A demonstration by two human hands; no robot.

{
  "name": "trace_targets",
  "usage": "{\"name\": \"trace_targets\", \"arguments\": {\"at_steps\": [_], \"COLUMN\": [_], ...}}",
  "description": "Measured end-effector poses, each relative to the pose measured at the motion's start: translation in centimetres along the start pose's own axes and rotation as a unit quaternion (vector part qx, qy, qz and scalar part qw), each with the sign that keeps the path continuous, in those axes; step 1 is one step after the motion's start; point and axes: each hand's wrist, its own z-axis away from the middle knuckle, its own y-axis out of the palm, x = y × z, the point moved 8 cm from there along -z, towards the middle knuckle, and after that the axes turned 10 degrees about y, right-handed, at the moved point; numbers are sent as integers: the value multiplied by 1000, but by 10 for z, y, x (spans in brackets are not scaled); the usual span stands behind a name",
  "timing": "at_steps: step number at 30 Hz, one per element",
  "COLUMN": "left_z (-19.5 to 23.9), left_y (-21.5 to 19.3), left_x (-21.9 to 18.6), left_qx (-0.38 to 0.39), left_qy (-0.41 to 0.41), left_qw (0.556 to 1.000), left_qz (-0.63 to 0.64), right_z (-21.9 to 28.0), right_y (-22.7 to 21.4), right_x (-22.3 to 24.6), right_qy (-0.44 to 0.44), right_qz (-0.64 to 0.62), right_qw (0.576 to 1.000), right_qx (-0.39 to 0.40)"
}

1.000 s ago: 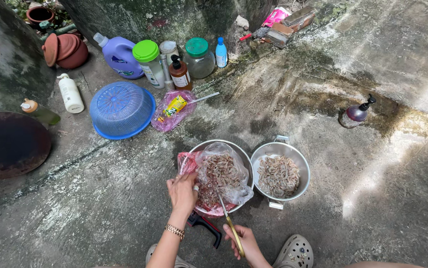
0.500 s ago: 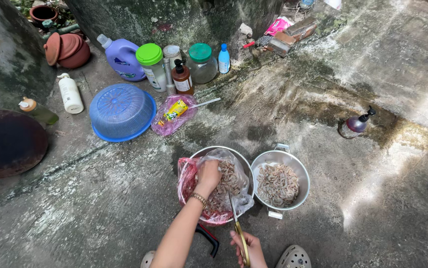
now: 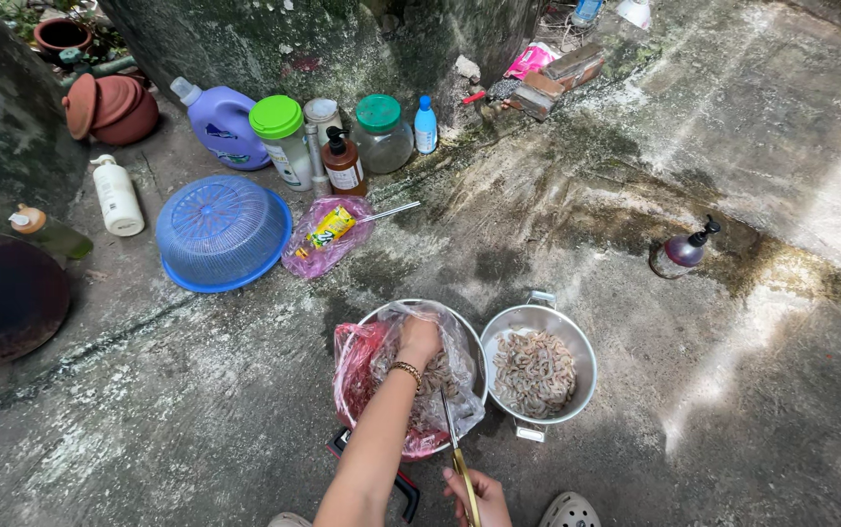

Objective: The person picks up small shrimp from a plastic bag, trims them with a pair of scissors, and places them into a metal pot.

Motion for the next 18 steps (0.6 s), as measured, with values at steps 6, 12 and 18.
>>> {"name": "trace_targets", "arguments": {"at_steps": [6,12,18], "left_z": [47,110,159], "left_y": [-33,-89,-74], "left_x": [-22,15,48], "left_qx": [100,-33,-94], "left_qy": [49,29,-54], "left_qw": [987,951,837], "left_qz": [113,307,537], "right_z": [24,38,56], "right_y": [-4,0,20], "right_x": [13,27,38], "right_qy": [-1,-17,-55], "right_qz": [-38,-45,-21], "right_qw": [999,999,994], "right_qx": [-5,4,95]}}
